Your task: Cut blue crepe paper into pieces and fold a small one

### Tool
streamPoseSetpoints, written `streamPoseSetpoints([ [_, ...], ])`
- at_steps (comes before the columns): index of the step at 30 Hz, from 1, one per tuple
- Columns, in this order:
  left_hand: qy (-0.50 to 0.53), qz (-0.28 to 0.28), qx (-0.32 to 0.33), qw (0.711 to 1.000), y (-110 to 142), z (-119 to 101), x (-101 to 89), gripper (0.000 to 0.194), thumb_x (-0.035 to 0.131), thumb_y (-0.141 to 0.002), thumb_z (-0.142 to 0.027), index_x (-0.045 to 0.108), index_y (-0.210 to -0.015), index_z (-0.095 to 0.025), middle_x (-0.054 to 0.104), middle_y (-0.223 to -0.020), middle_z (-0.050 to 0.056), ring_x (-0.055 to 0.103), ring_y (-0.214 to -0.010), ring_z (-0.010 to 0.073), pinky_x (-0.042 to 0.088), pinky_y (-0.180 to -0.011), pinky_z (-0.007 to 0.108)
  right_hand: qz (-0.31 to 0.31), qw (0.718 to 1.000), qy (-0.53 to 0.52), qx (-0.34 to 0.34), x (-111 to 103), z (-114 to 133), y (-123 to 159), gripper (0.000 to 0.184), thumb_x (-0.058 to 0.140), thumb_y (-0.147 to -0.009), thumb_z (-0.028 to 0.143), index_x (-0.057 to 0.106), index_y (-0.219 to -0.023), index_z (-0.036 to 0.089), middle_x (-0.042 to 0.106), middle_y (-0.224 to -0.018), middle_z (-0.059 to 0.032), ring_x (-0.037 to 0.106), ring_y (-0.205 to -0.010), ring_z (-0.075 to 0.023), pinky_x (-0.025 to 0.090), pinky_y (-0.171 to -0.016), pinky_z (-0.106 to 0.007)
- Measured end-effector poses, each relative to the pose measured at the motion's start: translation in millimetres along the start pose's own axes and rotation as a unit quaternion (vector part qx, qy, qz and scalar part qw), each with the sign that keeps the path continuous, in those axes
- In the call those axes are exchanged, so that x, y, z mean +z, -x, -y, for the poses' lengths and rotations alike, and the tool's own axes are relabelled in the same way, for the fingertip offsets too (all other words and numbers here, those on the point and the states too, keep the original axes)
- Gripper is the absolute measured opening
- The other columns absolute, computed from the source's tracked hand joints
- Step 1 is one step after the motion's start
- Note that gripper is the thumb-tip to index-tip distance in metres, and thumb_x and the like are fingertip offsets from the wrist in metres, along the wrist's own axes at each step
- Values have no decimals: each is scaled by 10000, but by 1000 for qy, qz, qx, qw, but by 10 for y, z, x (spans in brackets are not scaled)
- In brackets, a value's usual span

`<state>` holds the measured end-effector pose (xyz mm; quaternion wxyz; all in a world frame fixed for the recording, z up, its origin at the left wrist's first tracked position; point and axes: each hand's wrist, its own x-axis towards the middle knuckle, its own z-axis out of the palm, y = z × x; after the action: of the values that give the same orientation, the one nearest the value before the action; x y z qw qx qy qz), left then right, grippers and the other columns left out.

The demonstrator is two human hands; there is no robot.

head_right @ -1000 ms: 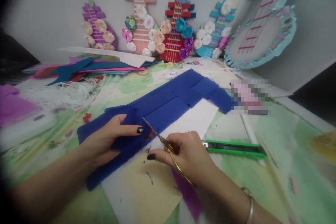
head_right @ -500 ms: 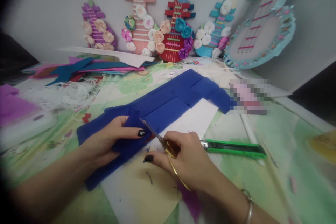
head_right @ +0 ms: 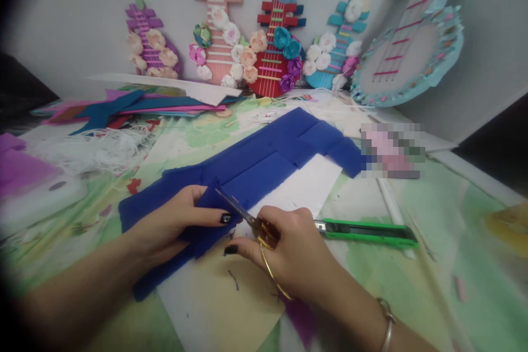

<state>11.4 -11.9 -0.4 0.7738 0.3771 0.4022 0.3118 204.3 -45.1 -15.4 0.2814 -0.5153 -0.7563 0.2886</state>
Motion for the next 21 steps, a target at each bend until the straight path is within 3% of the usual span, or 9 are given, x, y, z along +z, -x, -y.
streamPoseSetpoints([
  [21, 23, 20, -1, 1000, 3, -5, 8, 185, 797, -620, -124, 721, -788, -126, 710, -698, 35, 652, -606, 121, 535, -603, 211, -44, 999, 14, -29, 36, -18, 24, 482, 668, -750, 557, 447, -551, 178, 348, -439, 78, 245, -446, -64, 217, -418, -205],
])
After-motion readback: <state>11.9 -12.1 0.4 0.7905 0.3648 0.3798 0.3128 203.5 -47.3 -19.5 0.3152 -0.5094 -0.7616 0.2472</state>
